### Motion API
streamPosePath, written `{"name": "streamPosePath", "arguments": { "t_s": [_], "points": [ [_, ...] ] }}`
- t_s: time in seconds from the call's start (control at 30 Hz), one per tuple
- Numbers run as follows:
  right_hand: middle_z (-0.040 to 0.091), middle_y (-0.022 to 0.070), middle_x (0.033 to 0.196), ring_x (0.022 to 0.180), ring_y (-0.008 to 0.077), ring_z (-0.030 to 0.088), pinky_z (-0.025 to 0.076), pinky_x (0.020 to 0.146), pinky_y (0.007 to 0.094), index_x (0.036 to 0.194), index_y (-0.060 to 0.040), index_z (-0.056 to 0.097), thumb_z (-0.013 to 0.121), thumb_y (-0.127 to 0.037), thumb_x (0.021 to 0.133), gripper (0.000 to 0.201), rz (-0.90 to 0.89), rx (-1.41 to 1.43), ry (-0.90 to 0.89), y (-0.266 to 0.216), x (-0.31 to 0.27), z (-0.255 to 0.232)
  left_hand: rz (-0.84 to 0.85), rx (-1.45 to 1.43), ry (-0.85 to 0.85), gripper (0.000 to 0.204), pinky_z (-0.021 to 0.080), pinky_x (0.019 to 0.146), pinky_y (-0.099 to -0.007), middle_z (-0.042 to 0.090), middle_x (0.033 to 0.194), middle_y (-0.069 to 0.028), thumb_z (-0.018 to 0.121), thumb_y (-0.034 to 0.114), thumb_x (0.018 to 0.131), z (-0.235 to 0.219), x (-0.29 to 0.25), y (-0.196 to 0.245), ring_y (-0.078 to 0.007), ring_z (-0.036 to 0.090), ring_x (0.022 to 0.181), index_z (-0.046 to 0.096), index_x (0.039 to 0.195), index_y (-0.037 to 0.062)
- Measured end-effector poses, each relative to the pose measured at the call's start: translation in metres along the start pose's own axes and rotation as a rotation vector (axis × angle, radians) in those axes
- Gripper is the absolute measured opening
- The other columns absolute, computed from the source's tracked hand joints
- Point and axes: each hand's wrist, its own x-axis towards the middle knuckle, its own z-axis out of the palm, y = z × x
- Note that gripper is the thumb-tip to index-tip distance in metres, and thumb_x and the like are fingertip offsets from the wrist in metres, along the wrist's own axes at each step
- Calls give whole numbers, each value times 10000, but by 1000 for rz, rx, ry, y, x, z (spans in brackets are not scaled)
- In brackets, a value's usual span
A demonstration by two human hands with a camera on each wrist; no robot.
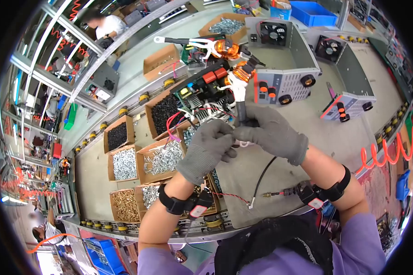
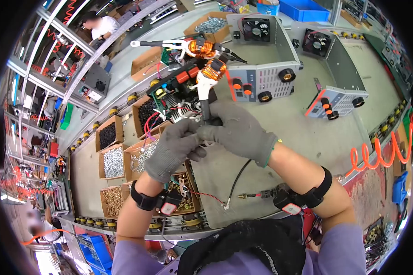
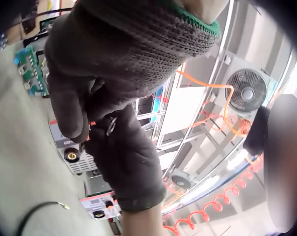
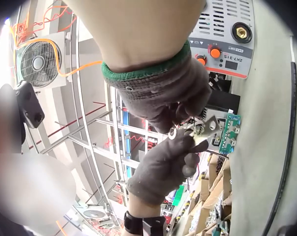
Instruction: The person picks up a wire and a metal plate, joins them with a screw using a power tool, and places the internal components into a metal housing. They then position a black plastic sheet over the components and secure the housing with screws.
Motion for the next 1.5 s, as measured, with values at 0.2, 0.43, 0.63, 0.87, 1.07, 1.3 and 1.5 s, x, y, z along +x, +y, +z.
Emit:
{"name": "streamPosePath", "arguments": {
  "t_s": [0.2, 0.43, 0.63, 0.87, 1.07, 1.3, 1.5],
  "points": [
    [531, 80, 1000, 903, 170, 558, 480, 770, 304, 1079, -50, 651, 700, -265, 866, 307, -255, -315, 164, 18, 5, 5, -12, -310, -135, 231, 587, 667, -269, 657, 961, -122, 542, 43, 868, 2, 4, -6, -169, 687, 759, 567, 1084, -33],
    [605, 96, 1001, 888, 190, 587, 492, 770, 322, 1088, -29, 644, 670, -206, 886, 270, -176, -349, 30, 12, 9, -2, -63, -264, -124, 239, 585, 680, -290, 671, 944, -140, 545, 55, 871, -8, 5, -4, -175, 684, 768, 585, 1090, -33],
    [646, 108, 882, 797, 193, 614, 489, 740, 332, 1020, 2, 645, 614, -103, 870, 185, -228, -341, 146, 17, 15, -3, 142, -98, 78, 292, 534, 592, -247, 688, 895, -112, 462, 178, 937, -9, -15, 19, -134, 658, 703, 604, 1100, -19],
    [659, 148, 884, 815, 309, 633, 488, 707, 392, 1004, -49, 648, 606, -154, 860, 183, -177, -578, 183, 26, 15, -11, 85, 139, 23, 325, 380, 507, -217, 602, 687, -9, 530, 300, 936, -43, -19, 62, -69, 512, 567, 662, 901, 5],
    [675, 138, 904, 840, 344, 648, 508, 725, 428, 1093, -91, 609, 598, -158, 851, 251, -182, -903, 87, 42, 31, 17, 111, 444, -283, 201, 420, 617, -230, 554, 740, 21, 661, 216, 874, -45, -6, 65, -54, 518, 705, 648, 922, 20],
    [695, 139, 953, 884, 320, 673, 531, 763, 410, 1102, -110, 648, 575, -165, 867, 252, 40, -1085, -124, 50, 56, 43, -14, 189, -325, 134, 447, 638, -234, 572, 764, 21, 643, 107, 889, -48, 4, 37, -49, 523, 714, 642, 992, 22],
    [695, 131, 844, 783, 260, 659, 511, 710, 363, 998, -34, 693, 633, -266, 879, 268, 1, -468, -32, 28, 37, 24, 222, 126, -279, 286, 481, 716, -244, 619, 868, -5, 684, 137, 872, -55, 2, 22, -81, 568, 793, 634, 1122, 8]
  ]
}}
